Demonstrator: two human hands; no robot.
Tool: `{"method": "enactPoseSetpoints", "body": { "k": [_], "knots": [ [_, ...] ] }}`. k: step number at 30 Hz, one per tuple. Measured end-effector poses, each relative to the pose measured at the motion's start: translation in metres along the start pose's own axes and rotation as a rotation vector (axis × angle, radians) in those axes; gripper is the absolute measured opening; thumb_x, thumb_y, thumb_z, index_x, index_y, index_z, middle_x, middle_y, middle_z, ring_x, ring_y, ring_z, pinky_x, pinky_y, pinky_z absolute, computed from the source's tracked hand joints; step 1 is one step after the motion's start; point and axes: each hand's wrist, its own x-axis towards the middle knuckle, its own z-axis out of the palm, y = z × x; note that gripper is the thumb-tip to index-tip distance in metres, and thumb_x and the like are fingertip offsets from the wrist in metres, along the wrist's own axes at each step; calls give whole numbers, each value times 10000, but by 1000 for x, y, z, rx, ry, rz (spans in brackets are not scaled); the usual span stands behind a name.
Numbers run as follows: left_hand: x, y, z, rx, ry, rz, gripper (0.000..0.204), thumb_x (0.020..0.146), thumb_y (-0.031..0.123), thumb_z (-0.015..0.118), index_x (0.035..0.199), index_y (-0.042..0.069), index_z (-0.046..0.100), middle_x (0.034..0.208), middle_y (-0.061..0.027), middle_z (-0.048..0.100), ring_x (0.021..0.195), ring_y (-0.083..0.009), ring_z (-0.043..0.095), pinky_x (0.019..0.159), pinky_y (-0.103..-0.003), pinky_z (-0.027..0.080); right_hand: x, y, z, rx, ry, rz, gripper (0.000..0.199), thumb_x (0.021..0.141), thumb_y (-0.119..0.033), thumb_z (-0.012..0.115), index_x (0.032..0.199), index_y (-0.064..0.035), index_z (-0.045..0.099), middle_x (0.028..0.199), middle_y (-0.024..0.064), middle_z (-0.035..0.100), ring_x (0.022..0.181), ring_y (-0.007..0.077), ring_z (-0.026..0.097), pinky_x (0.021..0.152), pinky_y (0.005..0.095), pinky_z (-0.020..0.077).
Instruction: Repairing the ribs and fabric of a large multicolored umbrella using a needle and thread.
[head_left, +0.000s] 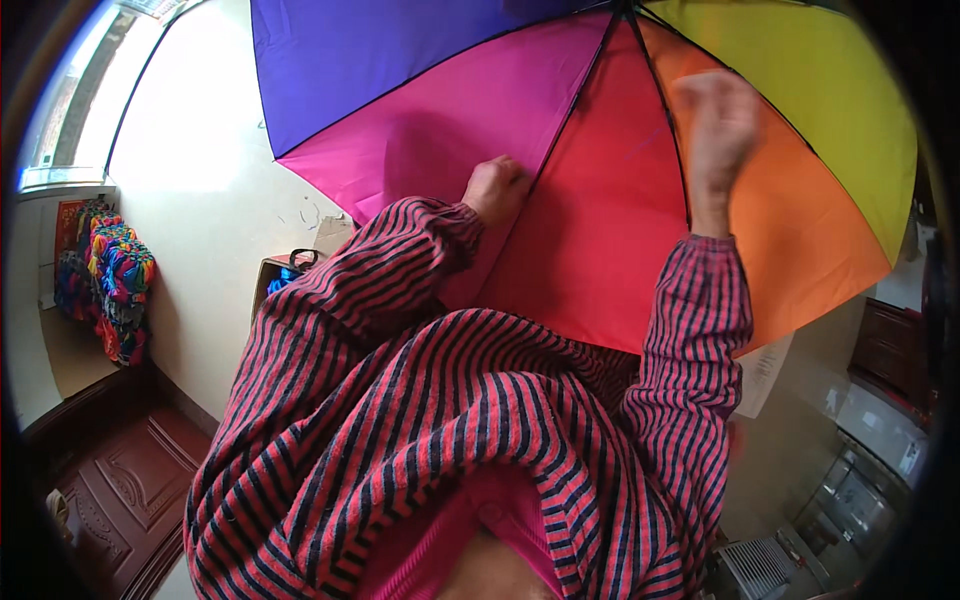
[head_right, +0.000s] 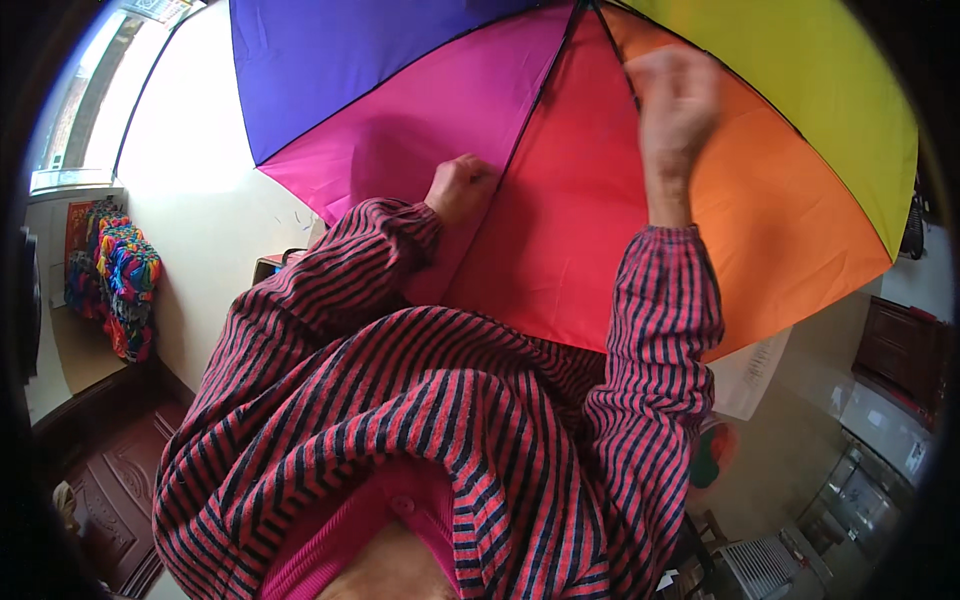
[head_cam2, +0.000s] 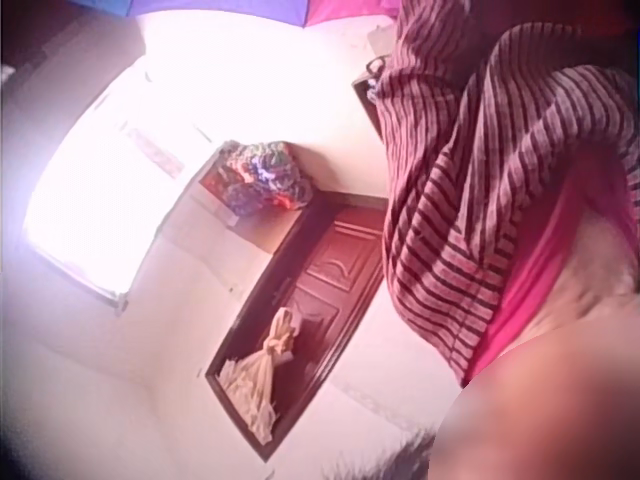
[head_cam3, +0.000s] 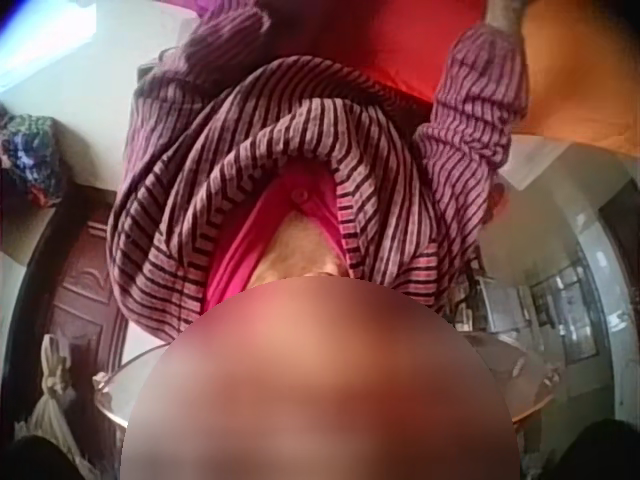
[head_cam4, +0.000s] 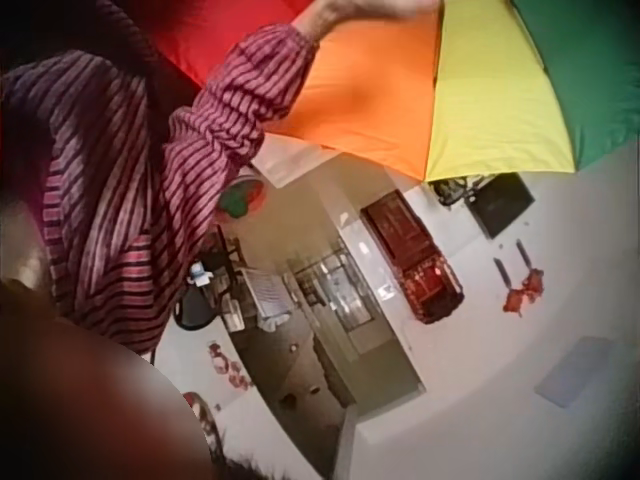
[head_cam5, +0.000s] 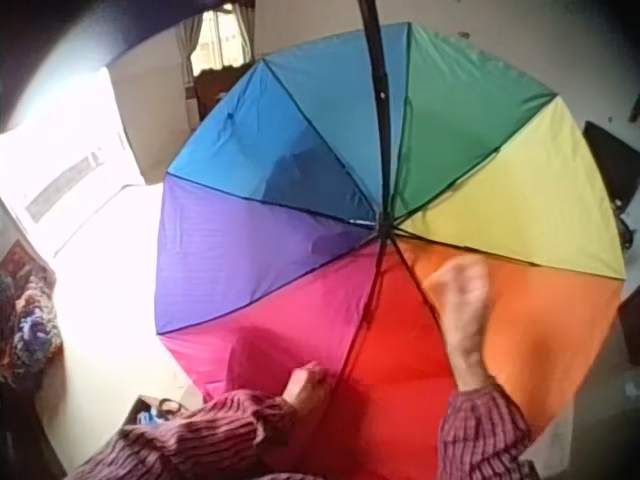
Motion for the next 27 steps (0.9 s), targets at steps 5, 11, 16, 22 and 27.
{"method": "enactPoseSetpoints", "body": {
  "k": [5, 11, 16, 22, 27],
  "knots": [
    [8, 47, -31, -787, 199, -739, 79, 852, 122, 635, 842, 43, 636, 661, -24, 569, 528, -136, 539, 435, -280, 399, -121, 67, 49, -481, -1096, -87, 118, 756, -118, 588, 822, -50, 657, 771, 136, 644, 742, 290, 634, 674, 379, 502],
    [9, 56, -39, -1206, 283, -915, 43, 836, 106, 651, 837, 68, 632, 577, 0, 523, 462, -110, 481, 391, -261, 325, -163, 59, 89, -859, -781, 64, 114, 728, -81, 573, 793, -25, 649, 793, 182, 649, 698, 343, 639, 620, 419, 509],
    [4, 25, -21, -864, 99, -887, 56, 814, 124, 624, 822, 71, 640, 623, -44, 584, 478, -154, 524, 426, -314, 395, -138, 70, 65, -208, -888, 394, 89, 832, -89, 569, 837, -3, 590, 773, 196, 661, 635, 300, 663, 551, 351, 534],
    [-9, 22, -15, 104, 75, -278, 132, 781, 155, 610, 763, 25, 614, 646, -119, 594, 530, -317, 562, 539, -404, 460, -37, -20, -8, 770, -270, 714, 115, 918, -140, 559, 966, -36, 556, 754, 30, 563, 605, 144, 581, 670, 324, 570],
    [-4, 25, -4, 107, 88, -70, 153, 759, 163, 608, 781, 13, 617, 716, -176, 586, 673, -378, 589, 626, -442, 469, 2, -73, -72, 676, -356, 555, 88, 946, -119, 507, 949, -43, 552, 667, -22, 406, 592, 106, 443, 705, 338, 545]
  ]
}}
